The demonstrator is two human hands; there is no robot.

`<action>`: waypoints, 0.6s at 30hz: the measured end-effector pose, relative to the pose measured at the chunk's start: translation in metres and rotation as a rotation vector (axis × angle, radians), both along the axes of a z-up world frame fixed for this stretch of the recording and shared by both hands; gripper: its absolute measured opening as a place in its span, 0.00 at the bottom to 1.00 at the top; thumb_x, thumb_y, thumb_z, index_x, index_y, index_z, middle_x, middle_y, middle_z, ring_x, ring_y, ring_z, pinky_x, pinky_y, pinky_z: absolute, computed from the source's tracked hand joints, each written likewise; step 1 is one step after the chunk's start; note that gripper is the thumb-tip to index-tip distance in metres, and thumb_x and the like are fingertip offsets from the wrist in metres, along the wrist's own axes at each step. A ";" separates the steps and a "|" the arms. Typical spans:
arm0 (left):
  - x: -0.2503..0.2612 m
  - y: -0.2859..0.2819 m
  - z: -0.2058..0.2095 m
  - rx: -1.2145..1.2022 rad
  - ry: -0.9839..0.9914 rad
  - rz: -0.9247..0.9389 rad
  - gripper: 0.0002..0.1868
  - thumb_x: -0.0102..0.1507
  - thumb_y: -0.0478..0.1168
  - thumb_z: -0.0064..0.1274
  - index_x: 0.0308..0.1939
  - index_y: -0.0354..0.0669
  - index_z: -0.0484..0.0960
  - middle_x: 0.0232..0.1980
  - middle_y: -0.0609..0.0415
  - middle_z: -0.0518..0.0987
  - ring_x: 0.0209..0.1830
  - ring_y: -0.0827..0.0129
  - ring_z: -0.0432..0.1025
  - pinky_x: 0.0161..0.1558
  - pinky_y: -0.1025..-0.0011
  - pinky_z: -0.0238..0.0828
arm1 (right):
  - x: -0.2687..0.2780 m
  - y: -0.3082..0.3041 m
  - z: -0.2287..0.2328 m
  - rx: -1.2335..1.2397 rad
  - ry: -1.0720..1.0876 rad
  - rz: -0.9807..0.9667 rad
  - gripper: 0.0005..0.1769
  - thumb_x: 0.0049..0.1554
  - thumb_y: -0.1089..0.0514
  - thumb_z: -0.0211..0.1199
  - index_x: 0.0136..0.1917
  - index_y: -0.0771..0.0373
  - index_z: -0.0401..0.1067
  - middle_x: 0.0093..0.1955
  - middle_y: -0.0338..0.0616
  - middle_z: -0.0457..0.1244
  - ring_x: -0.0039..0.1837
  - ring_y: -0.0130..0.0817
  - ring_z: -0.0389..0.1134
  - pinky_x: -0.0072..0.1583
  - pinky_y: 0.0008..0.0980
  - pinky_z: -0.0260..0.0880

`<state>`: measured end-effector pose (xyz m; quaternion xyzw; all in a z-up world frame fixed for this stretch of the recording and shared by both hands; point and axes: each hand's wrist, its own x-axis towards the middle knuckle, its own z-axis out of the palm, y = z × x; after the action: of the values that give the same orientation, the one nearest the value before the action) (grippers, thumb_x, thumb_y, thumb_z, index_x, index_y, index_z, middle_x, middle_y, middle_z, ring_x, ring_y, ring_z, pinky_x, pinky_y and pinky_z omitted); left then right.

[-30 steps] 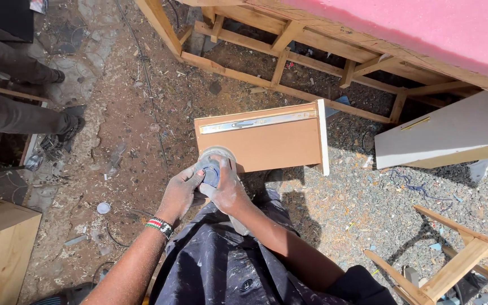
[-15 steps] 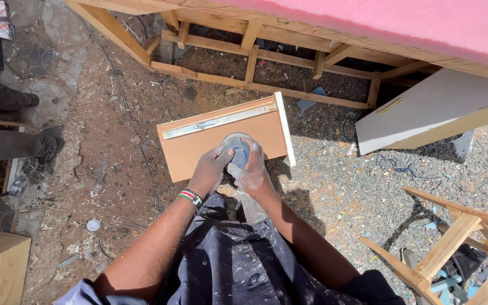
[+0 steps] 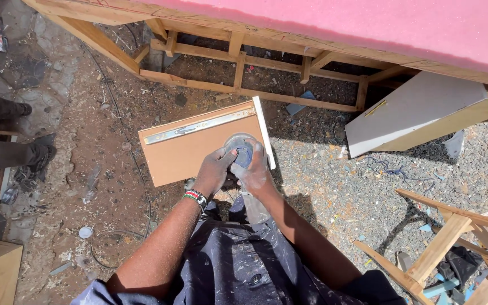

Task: The person uses an orbital sander to smooth the surface of a white wooden cabinet door and then a brown wooden drawer. They move the sander across the flat surfaces and edges of the furniture pieces in a workshop setting.

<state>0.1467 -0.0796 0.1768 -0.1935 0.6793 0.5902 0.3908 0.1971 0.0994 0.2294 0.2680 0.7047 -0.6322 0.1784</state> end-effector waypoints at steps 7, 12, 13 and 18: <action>0.024 -0.034 0.049 0.008 -0.067 0.173 0.33 0.78 0.60 0.64 0.78 0.40 0.82 0.34 0.47 0.91 0.31 0.61 0.90 0.39 0.54 0.94 | 0.004 -0.035 -0.021 -0.017 0.038 0.123 0.54 0.56 0.50 0.82 0.90 0.50 0.60 0.84 0.69 0.54 0.62 0.74 0.77 0.45 0.54 0.95; 0.037 -0.076 0.040 0.065 -0.141 0.273 0.34 0.80 0.57 0.60 0.84 0.42 0.77 0.34 0.44 0.92 0.31 0.55 0.91 0.42 0.50 0.95 | 0.000 -0.074 0.003 -0.058 0.078 0.228 0.49 0.59 0.52 0.79 0.88 0.54 0.61 0.82 0.73 0.55 0.59 0.72 0.78 0.43 0.51 0.95; 0.037 -0.086 0.043 0.056 -0.141 0.262 0.34 0.80 0.58 0.59 0.84 0.42 0.78 0.34 0.47 0.91 0.31 0.60 0.90 0.39 0.54 0.95 | 0.001 -0.083 0.014 -0.078 0.072 0.232 0.50 0.58 0.52 0.80 0.88 0.54 0.61 0.81 0.69 0.55 0.56 0.65 0.79 0.42 0.48 0.95; 0.045 -0.139 0.044 0.027 -0.113 0.283 0.35 0.79 0.60 0.58 0.84 0.44 0.79 0.37 0.52 0.91 0.31 0.64 0.88 0.36 0.58 0.94 | -0.006 -0.126 -0.032 -0.133 0.119 0.295 0.51 0.58 0.53 0.81 0.88 0.55 0.61 0.81 0.66 0.55 0.48 0.54 0.82 0.40 0.42 0.94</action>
<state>0.1918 -0.2182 0.2204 -0.3148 0.6143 0.6366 0.3439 0.1912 -0.0268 0.1973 0.1112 0.7024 -0.6591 0.2446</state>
